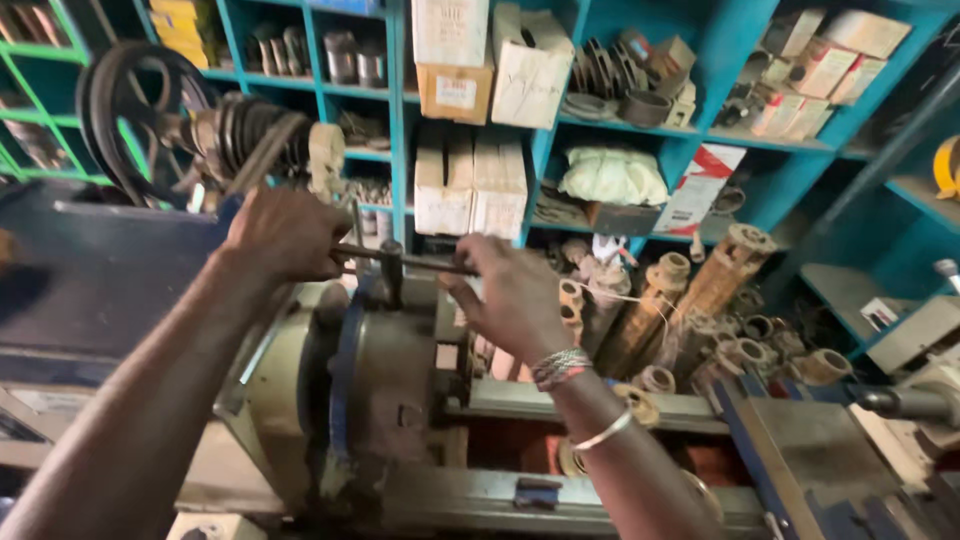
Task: The person operates a metal lathe, using a tool to shape a rotating metal workpiece. They adjust the tool and machine controls while the workpiece spins, then remove the finished piece.
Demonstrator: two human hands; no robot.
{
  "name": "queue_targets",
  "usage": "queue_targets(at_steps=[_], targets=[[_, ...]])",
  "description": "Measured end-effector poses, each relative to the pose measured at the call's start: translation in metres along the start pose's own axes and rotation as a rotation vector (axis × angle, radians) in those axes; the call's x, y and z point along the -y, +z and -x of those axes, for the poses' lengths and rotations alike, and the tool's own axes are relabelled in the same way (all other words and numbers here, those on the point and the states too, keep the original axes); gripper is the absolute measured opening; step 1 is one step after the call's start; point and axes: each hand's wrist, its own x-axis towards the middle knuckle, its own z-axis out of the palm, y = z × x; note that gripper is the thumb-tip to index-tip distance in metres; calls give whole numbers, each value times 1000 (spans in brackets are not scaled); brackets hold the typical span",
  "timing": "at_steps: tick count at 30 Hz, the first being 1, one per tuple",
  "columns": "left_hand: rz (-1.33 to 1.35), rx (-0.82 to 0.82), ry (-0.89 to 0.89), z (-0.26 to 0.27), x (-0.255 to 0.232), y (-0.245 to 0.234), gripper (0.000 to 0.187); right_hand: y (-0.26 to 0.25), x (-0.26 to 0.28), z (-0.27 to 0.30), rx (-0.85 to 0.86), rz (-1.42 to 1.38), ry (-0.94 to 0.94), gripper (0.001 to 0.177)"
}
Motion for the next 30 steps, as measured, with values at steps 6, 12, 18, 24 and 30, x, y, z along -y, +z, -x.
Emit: queue_targets(at_steps=[6, 12, 18, 24, 30], targets=[[231, -48, 63, 4, -55, -4, 47, 13, -85, 108, -248, -343, 128, 30], [217, -479, -51, 9, -52, -10, 19, 93, -139, 245, 777, -262, 192, 36], [642, -254, -128, 85, -84, -58, 37, 126, -138, 317, 747, -176, 210, 70], [1000, 415, -92, 134, -246, 52, 29, 130, -151, 336, 608, -419, 439, 46], [1017, 185, -477, 78, -340, 218, 29, 96, -202, 347, 409, -582, 936, 37]])
